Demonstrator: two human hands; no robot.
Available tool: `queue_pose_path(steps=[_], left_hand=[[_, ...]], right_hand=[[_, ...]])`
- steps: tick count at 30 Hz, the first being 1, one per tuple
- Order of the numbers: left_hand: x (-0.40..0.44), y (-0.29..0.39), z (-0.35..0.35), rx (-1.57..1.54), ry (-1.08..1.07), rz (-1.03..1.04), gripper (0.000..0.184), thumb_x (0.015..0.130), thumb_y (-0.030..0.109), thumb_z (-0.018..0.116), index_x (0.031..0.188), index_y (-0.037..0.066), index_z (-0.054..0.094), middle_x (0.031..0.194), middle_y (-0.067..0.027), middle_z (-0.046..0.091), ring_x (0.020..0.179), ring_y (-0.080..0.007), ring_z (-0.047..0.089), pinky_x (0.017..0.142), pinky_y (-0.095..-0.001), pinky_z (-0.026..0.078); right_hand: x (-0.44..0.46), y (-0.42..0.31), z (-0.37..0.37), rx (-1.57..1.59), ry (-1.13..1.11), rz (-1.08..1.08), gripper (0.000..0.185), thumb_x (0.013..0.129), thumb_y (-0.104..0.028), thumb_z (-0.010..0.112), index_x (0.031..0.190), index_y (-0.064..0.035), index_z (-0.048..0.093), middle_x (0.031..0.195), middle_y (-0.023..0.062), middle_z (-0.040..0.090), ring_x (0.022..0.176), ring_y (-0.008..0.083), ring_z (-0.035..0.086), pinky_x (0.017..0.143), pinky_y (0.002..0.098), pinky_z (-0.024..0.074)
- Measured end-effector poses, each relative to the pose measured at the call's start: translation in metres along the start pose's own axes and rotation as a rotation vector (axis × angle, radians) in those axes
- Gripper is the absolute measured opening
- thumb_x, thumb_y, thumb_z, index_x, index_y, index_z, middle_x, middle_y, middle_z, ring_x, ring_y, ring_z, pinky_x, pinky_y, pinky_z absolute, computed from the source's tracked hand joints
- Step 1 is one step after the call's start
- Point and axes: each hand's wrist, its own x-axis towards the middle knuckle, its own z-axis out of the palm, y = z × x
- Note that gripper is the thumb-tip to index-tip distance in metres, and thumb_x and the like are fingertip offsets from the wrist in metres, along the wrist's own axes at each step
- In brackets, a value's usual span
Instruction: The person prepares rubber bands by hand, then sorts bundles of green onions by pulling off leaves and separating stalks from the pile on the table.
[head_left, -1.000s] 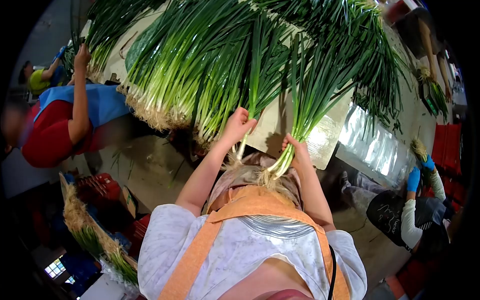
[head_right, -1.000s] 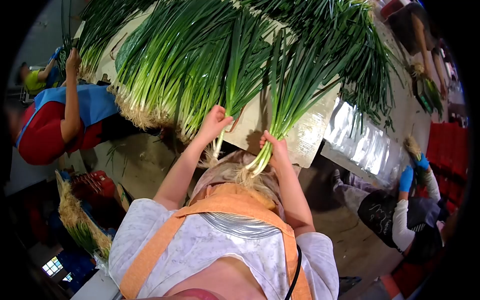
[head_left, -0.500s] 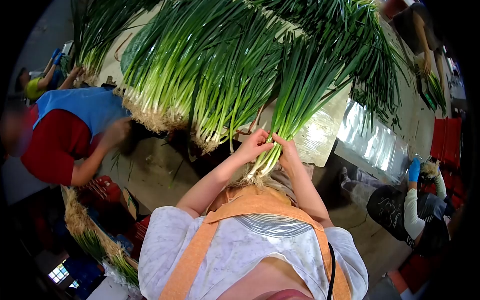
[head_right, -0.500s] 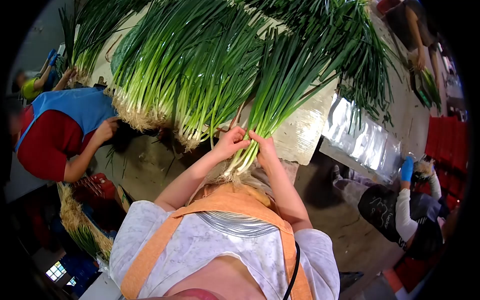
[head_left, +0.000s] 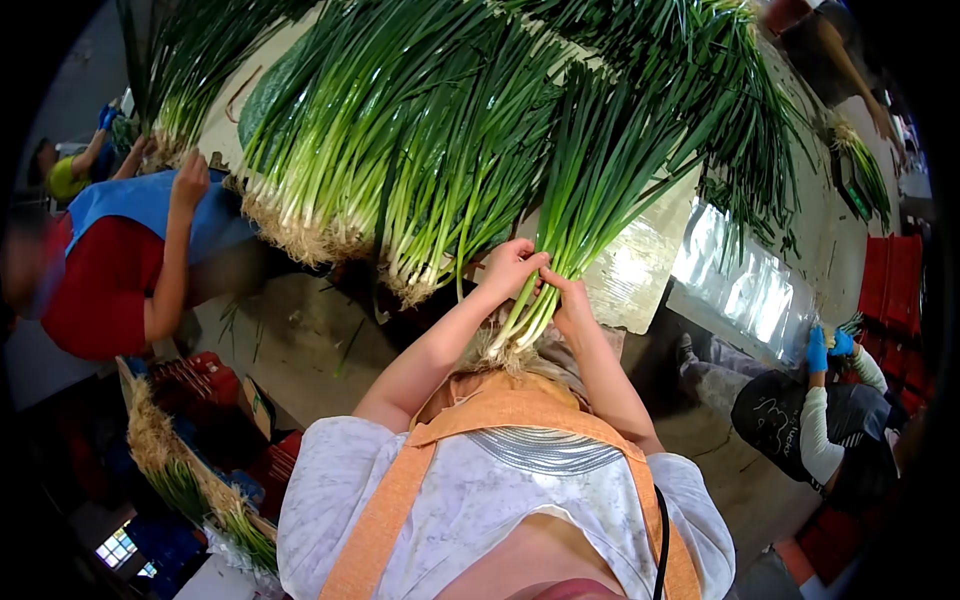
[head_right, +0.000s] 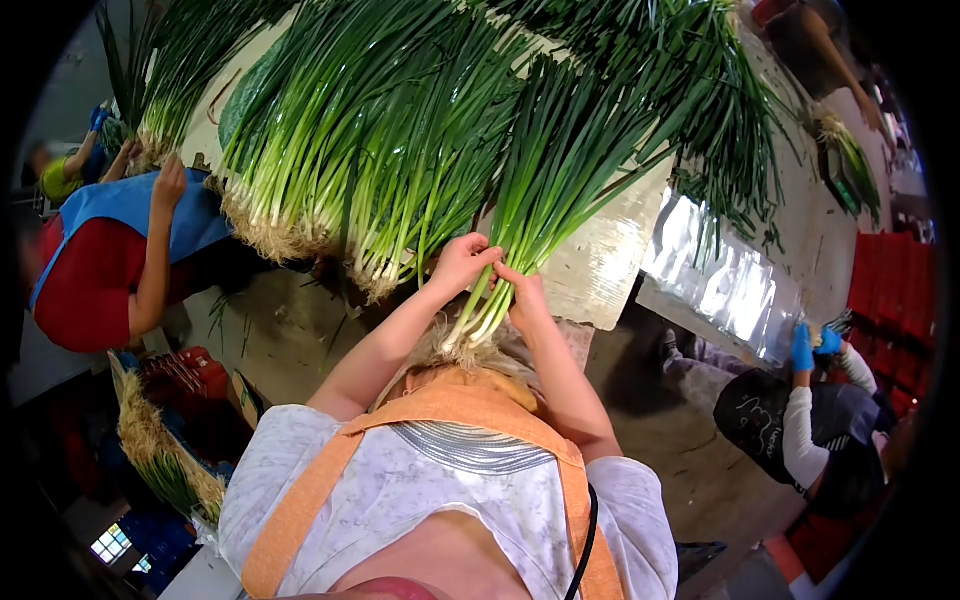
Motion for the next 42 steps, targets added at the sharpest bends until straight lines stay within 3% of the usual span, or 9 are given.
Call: queue_pose_path(steps=[6, 15, 19, 22, 23, 26, 32, 38, 42], left_hand=[[-0.011, 0.019, -0.001, -0.295, -0.013, -0.162, 0.016, 0.086, 0.015, 0.062, 0.085, 0.002, 0.053, 0.075, -0.0026, 0.058, 0.061, -0.0070, 0.055, 0.048, -0.0206, 0.041], [0.015, 0.006, 0.004, -0.158, -0.001, -0.018, 0.017, 0.085, 0.018, 0.063, 0.090, 0.001, 0.060, 0.076, -0.0027, 0.061, 0.062, -0.0074, 0.055, 0.052, -0.0211, 0.041], [0.017, 0.022, -0.023, 0.149, -0.136, 0.064, 0.029, 0.084, 0.026, 0.062, 0.097, 0.001, 0.065, 0.084, -0.0052, 0.064, 0.075, -0.0125, 0.059, 0.068, -0.0269, 0.047], [0.009, 0.030, -0.061, 0.604, 0.291, 0.081, 0.032, 0.081, 0.033, 0.063, 0.095, 0.004, 0.064, 0.092, -0.0114, 0.058, 0.083, -0.0252, 0.059, 0.071, -0.0349, 0.047], [0.006, 0.023, -0.075, 0.888, 0.425, 0.129, 0.032, 0.083, 0.029, 0.060, 0.104, 0.005, 0.057, 0.098, -0.0120, 0.054, 0.088, -0.0237, 0.056, 0.072, -0.0360, 0.047], [0.005, -0.009, -0.097, 1.162, 0.507, 0.066, 0.033, 0.080, 0.019, 0.062, 0.105, 0.002, 0.051, 0.096, -0.0141, 0.054, 0.091, -0.0296, 0.056, 0.072, -0.0398, 0.048], [0.003, -0.008, -0.100, 0.875, 0.436, 0.015, 0.027, 0.079, 0.018, 0.061, 0.101, 0.004, 0.055, 0.095, -0.0157, 0.055, 0.088, -0.0335, 0.057, 0.072, -0.0432, 0.048], [0.005, -0.026, -0.099, 0.942, 0.471, 0.069, 0.025, 0.078, 0.019, 0.060, 0.097, 0.004, 0.056, 0.089, -0.0127, 0.057, 0.081, -0.0311, 0.058, 0.068, -0.0414, 0.047], [0.008, -0.018, -0.095, 0.892, 0.346, -0.028, 0.027, 0.076, 0.021, 0.063, 0.093, 0.002, 0.054, 0.093, -0.0132, 0.058, 0.080, -0.0311, 0.059, 0.070, -0.0407, 0.048]], right_hand=[[0.002, 0.002, -0.002, -0.010, -0.024, -0.013, 0.018, 0.080, -0.007, 0.063, 0.096, -0.0013, 0.057, 0.080, 0.0060, 0.060, 0.066, 0.0153, 0.058, 0.059, 0.0273, 0.0490], [-0.013, -0.008, 0.016, 0.000, -0.045, -0.045, 0.031, 0.077, -0.008, 0.067, 0.104, -0.0006, 0.053, 0.086, 0.0076, 0.061, 0.072, 0.0175, 0.060, 0.065, 0.0315, 0.0513], [-0.009, -0.008, 0.006, 0.001, -0.059, 0.012, 0.034, 0.076, -0.007, 0.068, 0.105, -0.0010, 0.052, 0.086, 0.0082, 0.061, 0.075, 0.0187, 0.060, 0.067, 0.0317, 0.0513], [-0.009, -0.007, -0.010, 0.079, -0.160, 0.027, 0.034, 0.074, -0.007, 0.068, 0.103, -0.0021, 0.052, 0.083, 0.0075, 0.060, 0.073, 0.0185, 0.059, 0.066, 0.0299, 0.0503], [-0.013, -0.009, -0.008, 0.142, -0.184, 0.005, 0.031, 0.074, -0.007, 0.068, 0.101, -0.0020, 0.052, 0.083, 0.0074, 0.060, 0.072, 0.0183, 0.059, 0.066, 0.0304, 0.0501], [-0.016, -0.013, -0.005, 0.159, -0.177, 0.020, 0.029, 0.074, -0.007, 0.068, 0.097, -0.0045, 0.051, 0.079, 0.0064, 0.059, 0.069, 0.0183, 0.058, 0.064, 0.0325, 0.0495], [-0.004, -0.011, -0.006, 0.096, -0.089, 0.084, 0.035, 0.074, -0.006, 0.067, 0.104, -0.0061, 0.049, 0.075, 0.0056, 0.057, 0.067, 0.0176, 0.057, 0.062, 0.0311, 0.0493], [-0.005, -0.013, -0.004, 0.081, -0.113, 0.063, 0.029, 0.073, -0.005, 0.067, 0.096, -0.0060, 0.049, 0.073, 0.0059, 0.055, 0.065, 0.0172, 0.056, 0.061, 0.0312, 0.0495], [-0.005, -0.010, -0.006, 0.056, -0.092, 0.061, 0.026, 0.073, -0.005, 0.067, 0.094, -0.0049, 0.050, 0.073, 0.0062, 0.056, 0.065, 0.0173, 0.056, 0.062, 0.0313, 0.0497]])
